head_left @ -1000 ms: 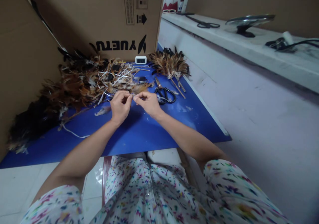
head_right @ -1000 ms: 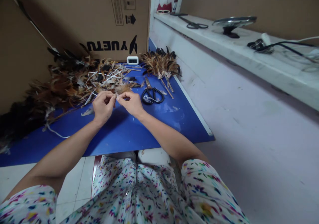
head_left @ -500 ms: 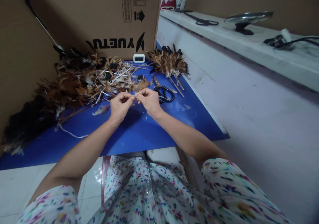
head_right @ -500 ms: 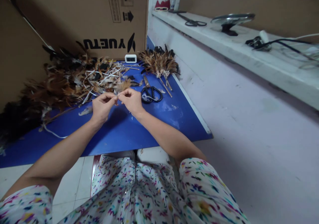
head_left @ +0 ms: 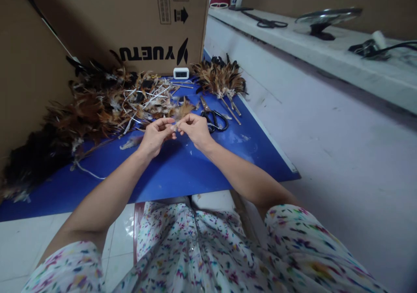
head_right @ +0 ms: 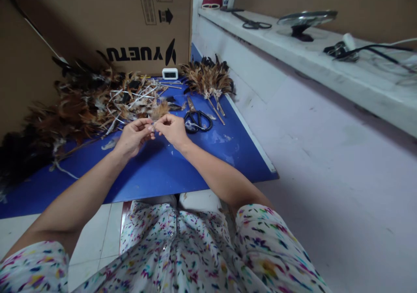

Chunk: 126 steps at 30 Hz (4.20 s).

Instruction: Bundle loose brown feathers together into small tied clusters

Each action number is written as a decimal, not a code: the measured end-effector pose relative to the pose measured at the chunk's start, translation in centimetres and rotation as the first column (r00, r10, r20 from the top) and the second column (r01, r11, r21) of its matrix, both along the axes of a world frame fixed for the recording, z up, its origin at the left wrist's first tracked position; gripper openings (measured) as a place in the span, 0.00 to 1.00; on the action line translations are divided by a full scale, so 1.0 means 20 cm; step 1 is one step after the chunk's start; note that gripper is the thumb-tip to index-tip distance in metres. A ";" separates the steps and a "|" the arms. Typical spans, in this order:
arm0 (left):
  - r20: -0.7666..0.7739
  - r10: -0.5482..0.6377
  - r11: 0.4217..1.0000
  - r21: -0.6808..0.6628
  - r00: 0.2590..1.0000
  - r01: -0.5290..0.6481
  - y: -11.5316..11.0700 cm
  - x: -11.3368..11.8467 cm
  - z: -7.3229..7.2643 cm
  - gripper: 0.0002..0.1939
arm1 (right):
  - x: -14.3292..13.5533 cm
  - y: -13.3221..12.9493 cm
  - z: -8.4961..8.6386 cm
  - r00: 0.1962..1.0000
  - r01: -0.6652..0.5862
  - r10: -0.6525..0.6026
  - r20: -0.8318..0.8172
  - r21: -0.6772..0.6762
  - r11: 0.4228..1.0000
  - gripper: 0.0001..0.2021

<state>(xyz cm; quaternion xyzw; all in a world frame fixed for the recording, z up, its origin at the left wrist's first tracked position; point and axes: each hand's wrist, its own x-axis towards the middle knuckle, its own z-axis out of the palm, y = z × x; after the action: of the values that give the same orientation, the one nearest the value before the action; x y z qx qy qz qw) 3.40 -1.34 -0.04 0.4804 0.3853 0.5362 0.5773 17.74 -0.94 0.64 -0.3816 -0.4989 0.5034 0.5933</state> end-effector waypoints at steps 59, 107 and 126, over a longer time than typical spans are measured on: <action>-0.052 -0.030 0.995 -0.092 0.998 0.025 0.00 -0.04 0.08 0.18 | 0.03 0.01 0.00 0.998 -0.051 0.051 -0.038 0.013 0.999 0.05; -0.031 0.122 0.904 0.417 0.992 -0.098 -0.02 0.05 -0.03 0.09 | 0.12 0.02 0.05 0.914 -0.406 0.396 -0.087 -0.180 0.896 0.09; -0.088 -0.010 0.937 0.348 0.996 0.040 -0.02 0.03 -0.03 0.13 | 0.23 0.03 0.11 0.849 -0.335 0.205 0.488 0.196 0.922 0.05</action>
<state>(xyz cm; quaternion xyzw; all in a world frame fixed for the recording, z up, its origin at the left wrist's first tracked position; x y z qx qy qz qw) 4.02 -1.70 -0.58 0.6025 0.3022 0.5678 0.4726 22.28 -0.25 2.84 -0.3294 -0.7381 0.4042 0.4281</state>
